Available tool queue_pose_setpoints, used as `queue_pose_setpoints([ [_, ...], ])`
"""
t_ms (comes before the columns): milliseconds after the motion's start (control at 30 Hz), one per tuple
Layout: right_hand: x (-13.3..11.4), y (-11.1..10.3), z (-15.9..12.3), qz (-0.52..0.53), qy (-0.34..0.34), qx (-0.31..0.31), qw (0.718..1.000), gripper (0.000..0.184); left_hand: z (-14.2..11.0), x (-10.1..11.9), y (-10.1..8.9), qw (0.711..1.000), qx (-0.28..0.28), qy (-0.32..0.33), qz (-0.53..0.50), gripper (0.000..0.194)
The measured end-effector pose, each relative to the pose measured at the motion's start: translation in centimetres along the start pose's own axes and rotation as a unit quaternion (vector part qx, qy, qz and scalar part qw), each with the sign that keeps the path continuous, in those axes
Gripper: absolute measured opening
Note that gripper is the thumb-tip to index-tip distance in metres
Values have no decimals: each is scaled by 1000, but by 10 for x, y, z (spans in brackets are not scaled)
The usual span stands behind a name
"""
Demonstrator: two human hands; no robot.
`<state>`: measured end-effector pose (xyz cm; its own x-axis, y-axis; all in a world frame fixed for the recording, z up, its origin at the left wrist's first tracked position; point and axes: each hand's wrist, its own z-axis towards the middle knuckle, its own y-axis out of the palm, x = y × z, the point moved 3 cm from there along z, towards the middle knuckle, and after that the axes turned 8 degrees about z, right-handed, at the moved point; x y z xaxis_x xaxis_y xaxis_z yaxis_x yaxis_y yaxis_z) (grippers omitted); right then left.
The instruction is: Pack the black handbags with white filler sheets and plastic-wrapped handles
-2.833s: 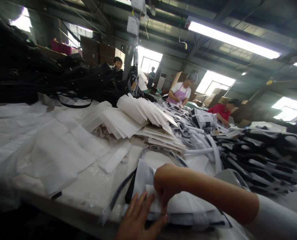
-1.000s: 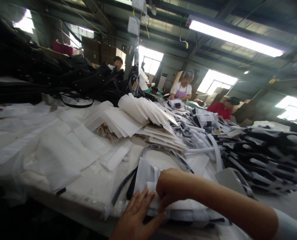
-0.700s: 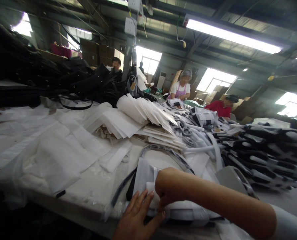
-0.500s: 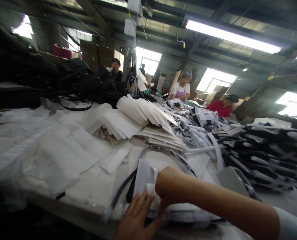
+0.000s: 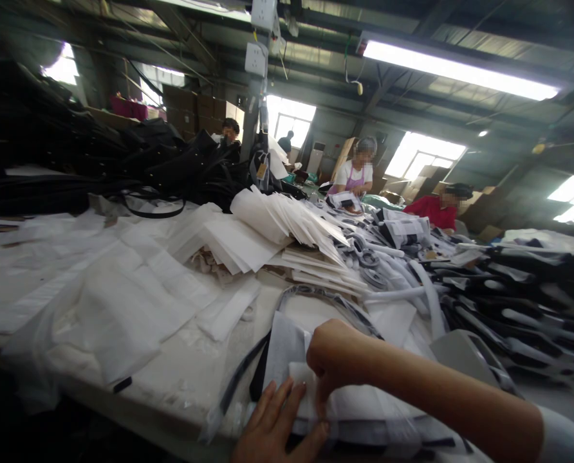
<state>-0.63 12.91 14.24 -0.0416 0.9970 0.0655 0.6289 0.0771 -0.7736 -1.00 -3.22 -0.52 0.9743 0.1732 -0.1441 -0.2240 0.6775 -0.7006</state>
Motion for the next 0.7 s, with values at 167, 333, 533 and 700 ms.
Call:
queue_pose_setpoints([
  [167, 19, 12, 11, 52, -25, 38, 998, 39, -10, -4, 12, 999, -6, -21, -35, 57],
  [333, 41, 22, 18, 210, -12, 65, 975, 43, -11, -3, 17, 1000, -6, -17, -24, 58],
  [533, 57, 36, 22, 306, -35, 108, 945, 40, -6, 0, 10, 999, -12, -45, -6, 61],
  [700, 58, 36, 15, 311, 9, 238, 920, 23, 1, -5, 3, 1000, 22, -17, 2, 64],
])
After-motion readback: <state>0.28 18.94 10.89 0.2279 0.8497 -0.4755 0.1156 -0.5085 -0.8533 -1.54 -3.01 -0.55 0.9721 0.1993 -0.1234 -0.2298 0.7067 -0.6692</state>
